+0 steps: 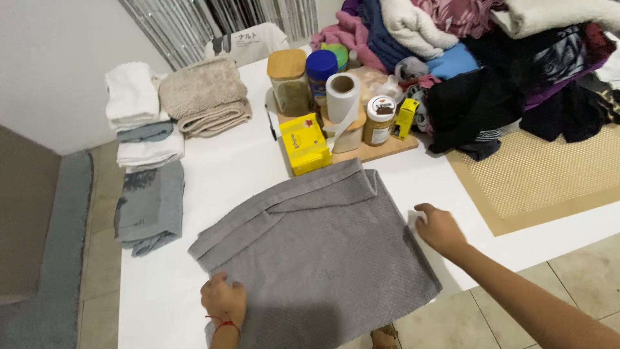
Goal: Folding various laundry items including towels and shirts on a white table and stacking them neatly.
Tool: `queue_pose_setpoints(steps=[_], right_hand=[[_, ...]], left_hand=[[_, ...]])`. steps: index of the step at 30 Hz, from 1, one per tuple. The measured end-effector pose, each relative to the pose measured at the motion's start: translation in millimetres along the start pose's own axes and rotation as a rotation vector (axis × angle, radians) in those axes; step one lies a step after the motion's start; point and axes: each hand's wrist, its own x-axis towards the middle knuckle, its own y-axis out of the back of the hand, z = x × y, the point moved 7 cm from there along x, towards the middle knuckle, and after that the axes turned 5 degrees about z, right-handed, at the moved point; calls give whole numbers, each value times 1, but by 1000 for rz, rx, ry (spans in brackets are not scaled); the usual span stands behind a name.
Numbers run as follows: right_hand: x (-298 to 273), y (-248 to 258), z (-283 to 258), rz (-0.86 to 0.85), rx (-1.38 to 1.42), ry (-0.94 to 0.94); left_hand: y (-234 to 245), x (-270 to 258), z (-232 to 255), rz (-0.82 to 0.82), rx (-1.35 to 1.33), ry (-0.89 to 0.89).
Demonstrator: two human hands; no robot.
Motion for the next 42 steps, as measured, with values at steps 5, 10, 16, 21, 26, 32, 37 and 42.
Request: queue_pose_setpoints(steps=[5, 10, 16, 21, 26, 32, 37, 42], right_hand=[[-20, -21, -30, -160, 108, -334], [-10, -50, -9, -142, 80, -327], [-3, -7, -28, -81, 565, -448], [42, 54, -36, -38, 1068, -298], [67, 173, -72, -25, 1514, -182], [32, 285, -178, 6, 1334, 127], [14, 324, -204, 83, 1119, 290], [11, 332, -203, 101, 1240, 198]], left_hand=[[-5, -25, -53, -185, -130, 472], [12, -33, -38, -296, -165, 478], [126, -69, 45, -398, -1035, 816], [138, -7, 22, -393, -1462, 557], [230, 70, 11, -270, -1658, 133], [380, 67, 64, -142, -1771, -64], [433, 36, 74, -155, -1628, -82], [453, 6, 71, -157, -1642, -45]])
